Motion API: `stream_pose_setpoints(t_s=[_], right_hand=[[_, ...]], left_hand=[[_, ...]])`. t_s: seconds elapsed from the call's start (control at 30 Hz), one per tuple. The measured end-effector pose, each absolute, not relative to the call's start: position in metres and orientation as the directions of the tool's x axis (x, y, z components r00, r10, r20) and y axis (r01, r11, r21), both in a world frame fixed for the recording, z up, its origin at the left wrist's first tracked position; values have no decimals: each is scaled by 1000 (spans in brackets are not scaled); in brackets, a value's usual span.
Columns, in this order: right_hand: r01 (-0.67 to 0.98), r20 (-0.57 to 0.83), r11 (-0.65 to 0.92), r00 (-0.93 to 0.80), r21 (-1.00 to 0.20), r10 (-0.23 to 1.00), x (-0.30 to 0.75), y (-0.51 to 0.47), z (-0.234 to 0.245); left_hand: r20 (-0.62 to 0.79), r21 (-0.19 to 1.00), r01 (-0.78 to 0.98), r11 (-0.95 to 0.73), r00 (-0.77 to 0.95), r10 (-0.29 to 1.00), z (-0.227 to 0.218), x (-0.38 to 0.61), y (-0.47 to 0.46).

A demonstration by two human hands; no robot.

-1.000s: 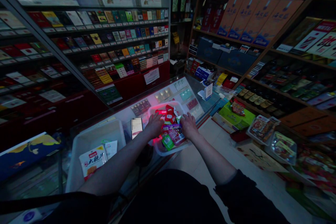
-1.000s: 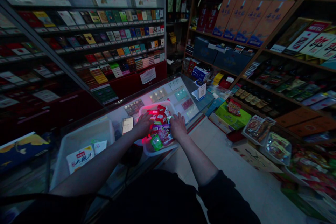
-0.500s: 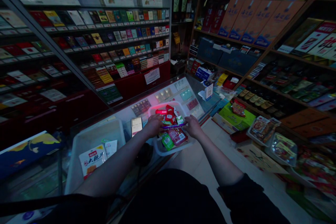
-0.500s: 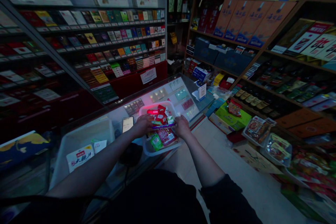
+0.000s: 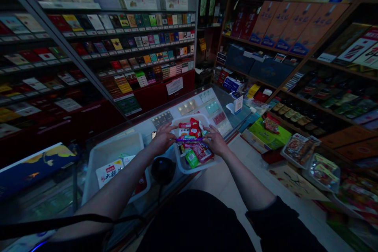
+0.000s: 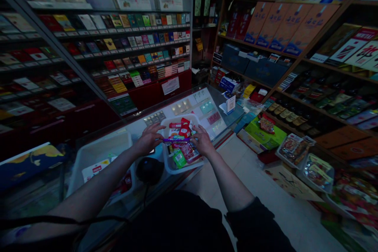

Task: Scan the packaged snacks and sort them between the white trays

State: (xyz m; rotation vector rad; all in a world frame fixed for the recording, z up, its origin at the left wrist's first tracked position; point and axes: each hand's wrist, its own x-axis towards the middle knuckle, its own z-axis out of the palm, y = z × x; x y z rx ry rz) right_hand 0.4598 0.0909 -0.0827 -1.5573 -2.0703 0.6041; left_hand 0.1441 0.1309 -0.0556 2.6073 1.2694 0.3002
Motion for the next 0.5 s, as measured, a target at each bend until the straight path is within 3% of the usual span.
stream_pose_setpoints(t_s=[0.27, 0.5], right_hand=[[739, 102, 317, -322, -595, 941, 421, 95, -82], [744, 100, 329, -336, -582, 936, 397, 91, -91]], left_hand=[[66, 244, 795, -556, 558, 827, -53, 110, 115], [42, 281, 810, -515, 526, 850, -55, 91, 101]])
